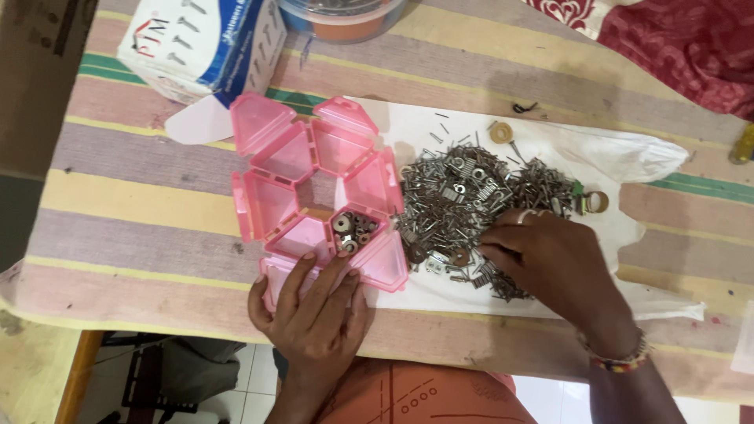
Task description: The person picks up washers and screws from a pile and places them into the different compartments of a pink organizers by hand.
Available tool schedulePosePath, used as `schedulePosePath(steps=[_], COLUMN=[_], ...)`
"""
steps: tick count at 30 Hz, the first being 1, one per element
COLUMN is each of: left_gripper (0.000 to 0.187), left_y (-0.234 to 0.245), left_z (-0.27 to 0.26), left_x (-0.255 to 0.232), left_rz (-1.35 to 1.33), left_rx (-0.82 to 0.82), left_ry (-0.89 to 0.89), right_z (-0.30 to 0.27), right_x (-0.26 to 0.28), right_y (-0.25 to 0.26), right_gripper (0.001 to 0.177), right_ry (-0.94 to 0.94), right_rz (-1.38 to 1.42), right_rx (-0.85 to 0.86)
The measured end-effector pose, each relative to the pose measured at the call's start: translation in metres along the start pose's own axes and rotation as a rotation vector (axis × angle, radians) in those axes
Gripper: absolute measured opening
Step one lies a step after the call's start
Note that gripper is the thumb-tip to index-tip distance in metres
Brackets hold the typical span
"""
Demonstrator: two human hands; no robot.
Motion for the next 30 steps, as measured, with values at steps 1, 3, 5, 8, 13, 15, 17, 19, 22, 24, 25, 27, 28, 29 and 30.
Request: schedulePosePath(steps=[1, 3, 5, 8, 13, 15, 17, 19, 22, 24, 25, 27, 28, 29, 30], left_gripper=[0.021, 0.021, 0.020, 0.018, 0.017, 0.017, 0.017, 0.018, 0.017, 0.018, 0.019, 0.021, 0.020, 0.020, 0.019], left_y=[0.000, 0.001, 0.001, 0.003, 0.006, 0.005, 0.003, 0.003, 0.002, 0.002, 0.002, 0.002, 0.002, 0.002, 0.002], left_z=[0.000, -0.001, 0.000, 0.001, 0.002, 0.002, 0.000, 0.000, 0.001, 0.001, 0.002, 0.002, 0.002, 0.003, 0.003], left_x=[0.000, 0.001, 0.001, 0.000, 0.000, 0.000, 0.001, 0.002, 0.001, 0.001, 0.001, 0.001, 0.000, 0.000, 0.000], left_rz=[-0.016, -0.039, -0.047, -0.041, -0.041, -0.025, -0.039, -0.045, -0.038, -0.026, -0.026, -0.022, -0.019, -0.013, -0.007], left_rx=[-0.009, -0.030, -0.046, -0.069, -0.065, -0.057, -0.054, -0.054, -0.044, -0.023, -0.020, -0.014, -0.015, -0.016, -0.017], left_ry=[0.004, 0.012, 0.012, 0.026, 0.019, 0.004, 0.008, 0.014, 0.015, 0.013, 0.014, 0.014, 0.012, 0.010, 0.008], right_z=[0.001, 0.002, 0.005, 0.008, 0.021, 0.023, 0.020, 0.015, 0.005, -0.002, -0.006, -0.012, -0.014, -0.017, -0.019], right_x=[0.002, 0.012, 0.036, 0.084, 0.134, 0.121, 0.103, 0.078, 0.051, 0.041, 0.037, 0.032, 0.030, 0.033, 0.035], right_y=[0.004, 0.016, 0.028, 0.035, 0.028, 0.032, 0.033, 0.041, 0.030, 0.019, 0.015, 0.006, 0.001, 0.002, 0.002], right_gripper=[0.011, 0.012, 0.014, 0.017, 0.021, 0.024, 0.023, 0.018, 0.014, 0.012, 0.011, 0.014, 0.016, 0.017, 0.018], right_ry=[0.007, 0.028, 0.131, 0.350, 0.500, 0.436, 0.372, 0.320, 0.243, 0.187, 0.164, 0.099, 0.068, 0.079, 0.090], right_rz=[0.023, 0.078, 0.156, 0.249, 0.230, 0.240, 0.223, 0.186, 0.148, 0.096, 0.074, 0.036, 0.019, 0.017, 0.016], right_rx=[0.006, -0.009, -0.038, -0.058, -0.066, -0.054, -0.059, -0.094, -0.029, -0.035, -0.039, -0.038, -0.038, -0.076, -0.113])
Point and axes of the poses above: each hand's wrist, its own z-axis towards the middle knuckle, its own y-axis out of the back of the hand, x = y × z, the point moved 10 cm from there along z, towards the middle knuckle, and after that the axes turned 12 degrees about -y, right-handed, at the moved point
